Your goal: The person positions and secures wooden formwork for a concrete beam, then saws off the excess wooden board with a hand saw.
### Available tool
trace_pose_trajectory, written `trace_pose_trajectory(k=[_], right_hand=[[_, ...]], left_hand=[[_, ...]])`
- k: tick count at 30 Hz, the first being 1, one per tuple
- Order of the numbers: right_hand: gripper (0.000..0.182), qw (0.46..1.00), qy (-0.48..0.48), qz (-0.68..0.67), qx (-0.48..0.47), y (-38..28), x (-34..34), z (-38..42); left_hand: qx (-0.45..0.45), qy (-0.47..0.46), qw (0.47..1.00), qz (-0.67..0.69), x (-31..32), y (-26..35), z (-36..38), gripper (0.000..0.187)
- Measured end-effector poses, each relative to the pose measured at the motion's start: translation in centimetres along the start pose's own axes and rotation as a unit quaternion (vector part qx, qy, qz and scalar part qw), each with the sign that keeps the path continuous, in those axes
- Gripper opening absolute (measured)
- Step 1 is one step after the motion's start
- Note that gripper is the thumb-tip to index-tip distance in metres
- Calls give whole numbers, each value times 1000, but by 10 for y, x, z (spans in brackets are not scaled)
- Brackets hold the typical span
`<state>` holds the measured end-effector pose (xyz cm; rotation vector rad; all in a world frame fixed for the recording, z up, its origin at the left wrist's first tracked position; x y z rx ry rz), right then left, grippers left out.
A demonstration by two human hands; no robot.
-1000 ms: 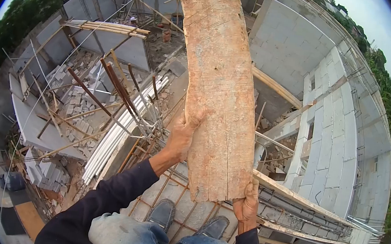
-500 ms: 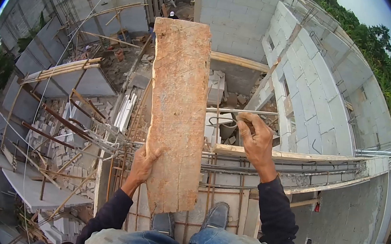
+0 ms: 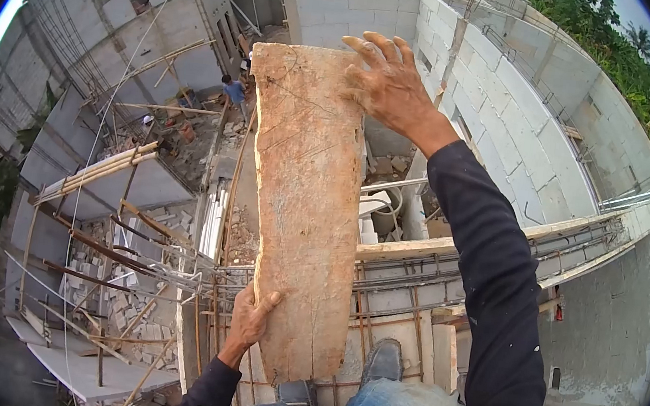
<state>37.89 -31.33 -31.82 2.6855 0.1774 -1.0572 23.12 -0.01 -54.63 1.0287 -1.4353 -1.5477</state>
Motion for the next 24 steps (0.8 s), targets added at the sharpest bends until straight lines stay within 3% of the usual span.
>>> trace_pose_trajectory(k=[5,9,18,24], right_hand=[[46,995,62,-76,-17,-13,-3,1],[47,991,65,-112,-39,-44,8,-21],[34,986,44,-160,11,-48,29,-4],[28,965,106,-230,65,-51,21,-10]], left_hand=[[1,23,1000,11,-4,0,-2,51],[19,20,998,-48,-10,6,-2,51],[24,51,997,-43,-1,5,3,47],[50,47,993,-99,3,18,6,46]])
Point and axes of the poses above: each hand's wrist, its own z-axis away from the middle knuckle, its own x-axis out of the palm, y = z × x, the point moved 5 cm from there along -z, towards the middle knuckle, and after that the axes turned 7 degrees about x, right-handed, at the moved point
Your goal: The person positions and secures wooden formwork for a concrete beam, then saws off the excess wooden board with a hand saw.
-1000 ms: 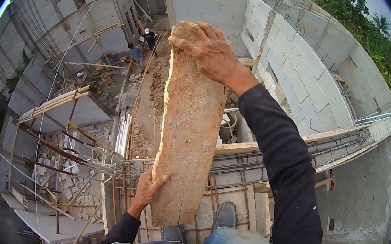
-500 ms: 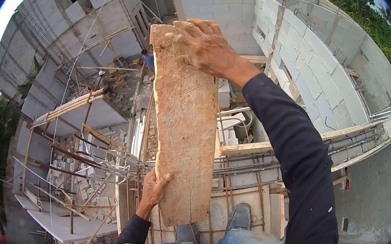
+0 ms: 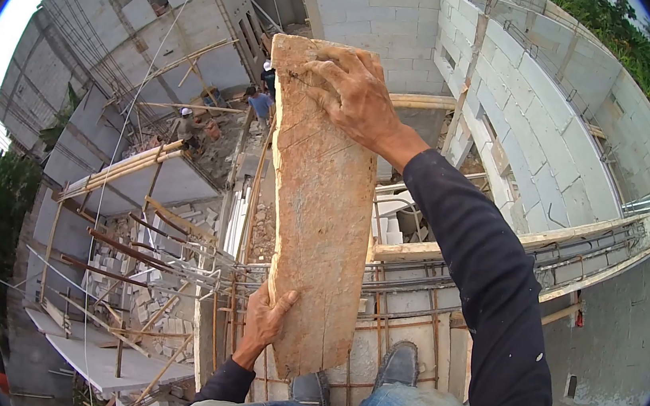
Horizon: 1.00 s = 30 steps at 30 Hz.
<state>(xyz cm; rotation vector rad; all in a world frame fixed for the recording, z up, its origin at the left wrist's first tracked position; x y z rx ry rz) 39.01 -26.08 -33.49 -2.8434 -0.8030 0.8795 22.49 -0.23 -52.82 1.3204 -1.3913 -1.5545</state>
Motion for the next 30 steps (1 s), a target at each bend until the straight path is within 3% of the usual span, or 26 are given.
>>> trace_pose_trajectory(k=[3,12,17,24,26,30], right_hand=[[28,999,5,-35,7,0,-3,-2],[18,999,-20,27,-7,-11,-8,-4],[8,992,-55,-40,108,-27,-7,2],[13,994,-42,-31,101,-39,-14,-9],[20,966,-74,-142,202,-31,-10,-10],[28,931,-74,-205,294,-29,-7,-9]], left_hand=[[14,3,1000,-2,0,-4,1,46],[-17,-18,1000,-14,5,-3,4,44],[-1,-10,1000,-26,5,1,3,45],[17,3,997,-70,6,16,5,47],[32,13,998,-56,6,16,4,48],[41,12,997,-62,5,19,3,50]])
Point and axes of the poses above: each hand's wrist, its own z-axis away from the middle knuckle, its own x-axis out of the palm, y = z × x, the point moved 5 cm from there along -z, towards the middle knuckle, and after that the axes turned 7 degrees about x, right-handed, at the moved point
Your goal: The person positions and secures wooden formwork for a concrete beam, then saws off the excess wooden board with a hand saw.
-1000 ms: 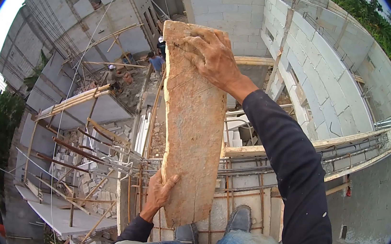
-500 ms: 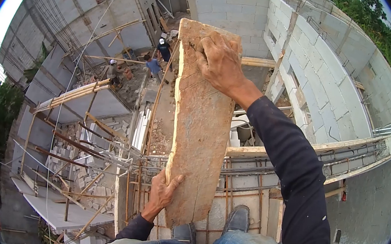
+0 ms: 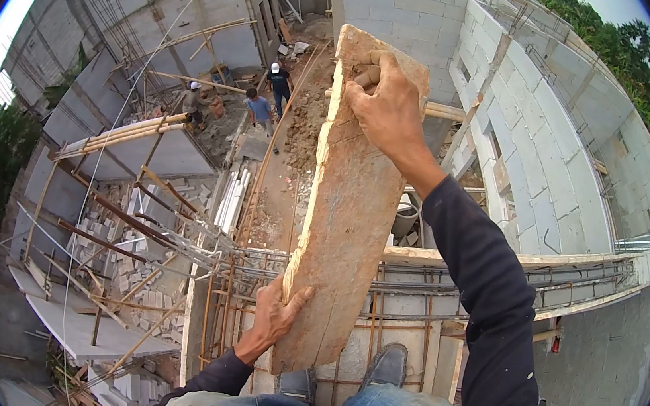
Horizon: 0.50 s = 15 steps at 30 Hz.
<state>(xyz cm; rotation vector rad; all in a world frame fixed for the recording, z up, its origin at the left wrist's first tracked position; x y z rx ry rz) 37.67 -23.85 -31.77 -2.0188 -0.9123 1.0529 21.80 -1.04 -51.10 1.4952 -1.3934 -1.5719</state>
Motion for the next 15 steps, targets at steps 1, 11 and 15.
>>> trace_pose_trajectory(k=[1,11,15], right_hand=[[31,999,-8,-23,27,8,0,-3],[31,964,-89,-202,147,24,3,-12],[29,964,-94,-184,164,20,3,-13]], left_hand=[[5,-6,1000,3,1,1,-1,50],[-42,-44,998,-9,4,-18,0,48],[-52,-49,997,-17,3,-19,-2,48]])
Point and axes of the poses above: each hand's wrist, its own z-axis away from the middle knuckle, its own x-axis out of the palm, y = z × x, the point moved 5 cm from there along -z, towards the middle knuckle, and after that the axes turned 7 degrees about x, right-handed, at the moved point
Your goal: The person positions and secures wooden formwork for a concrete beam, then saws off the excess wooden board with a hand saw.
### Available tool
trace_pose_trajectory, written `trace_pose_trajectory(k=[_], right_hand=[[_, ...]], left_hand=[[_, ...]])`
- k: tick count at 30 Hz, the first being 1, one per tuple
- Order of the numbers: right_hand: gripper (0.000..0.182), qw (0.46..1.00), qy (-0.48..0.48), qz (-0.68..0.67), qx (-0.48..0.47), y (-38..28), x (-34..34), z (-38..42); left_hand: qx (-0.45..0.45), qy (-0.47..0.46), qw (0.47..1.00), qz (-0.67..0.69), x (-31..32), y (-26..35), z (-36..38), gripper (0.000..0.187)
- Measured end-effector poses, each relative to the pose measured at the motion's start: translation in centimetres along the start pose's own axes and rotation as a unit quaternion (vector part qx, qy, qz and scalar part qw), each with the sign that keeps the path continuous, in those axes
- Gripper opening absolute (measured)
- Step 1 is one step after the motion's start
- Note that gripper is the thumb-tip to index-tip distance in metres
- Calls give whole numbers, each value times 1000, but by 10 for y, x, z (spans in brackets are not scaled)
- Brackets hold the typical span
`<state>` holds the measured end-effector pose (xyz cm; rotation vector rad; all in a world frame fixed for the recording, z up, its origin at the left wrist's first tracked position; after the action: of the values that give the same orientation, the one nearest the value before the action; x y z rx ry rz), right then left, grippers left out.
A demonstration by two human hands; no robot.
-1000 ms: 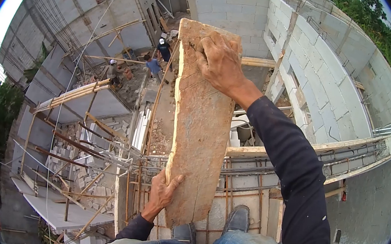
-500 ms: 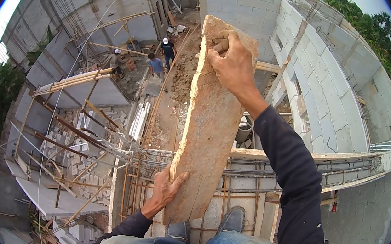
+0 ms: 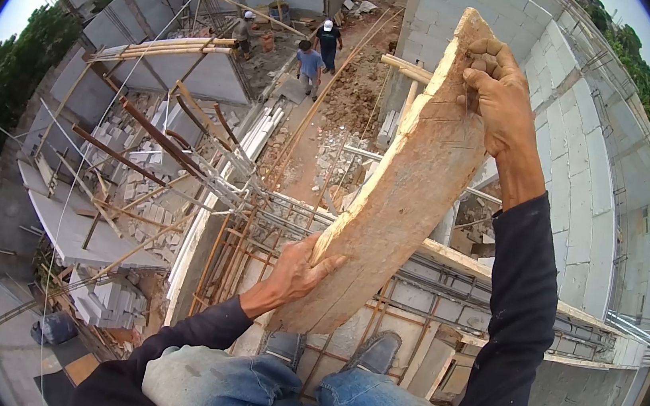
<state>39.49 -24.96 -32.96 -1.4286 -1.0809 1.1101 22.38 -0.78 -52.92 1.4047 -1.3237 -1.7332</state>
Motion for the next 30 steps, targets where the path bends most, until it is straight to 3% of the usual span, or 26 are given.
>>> trace_pose_trajectory(k=[4,6,9,12,17,25,29,30], right_hand=[[19,997,12,65,-40,13,-1,-7],[12,968,69,214,-107,10,-1,-4],[18,940,105,274,-172,15,-2,-5],[26,943,148,280,-102,17,-12,-10],[37,971,159,161,-81,30,-19,-14],[20,992,82,-71,-59,48,-22,-20],[21,995,80,-36,-38,41,-28,-17],[20,995,55,47,-73,36,-32,-17]], left_hand=[[46,23,999,0,2,-1,-4,48],[82,45,996,4,3,1,-4,49],[65,43,997,-2,5,0,-2,54],[35,9,999,-10,2,5,-3,58],[16,-10,1000,25,3,6,-5,59],[29,-12,999,28,4,1,-9,58],[41,-5,997,58,5,-1,-8,58],[39,-5,997,59,4,-1,-8,58]])
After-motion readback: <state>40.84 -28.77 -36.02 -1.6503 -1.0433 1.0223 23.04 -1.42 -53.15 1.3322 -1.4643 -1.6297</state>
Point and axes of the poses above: each hand's wrist, its own z-axis away from the middle knuckle, its own x-axis out of the palm, y = z × x, the point moved 5 cm from there along -z, towards the middle knuckle, and after that the axes turned 7 degrees about x, right-handed, at the moved point
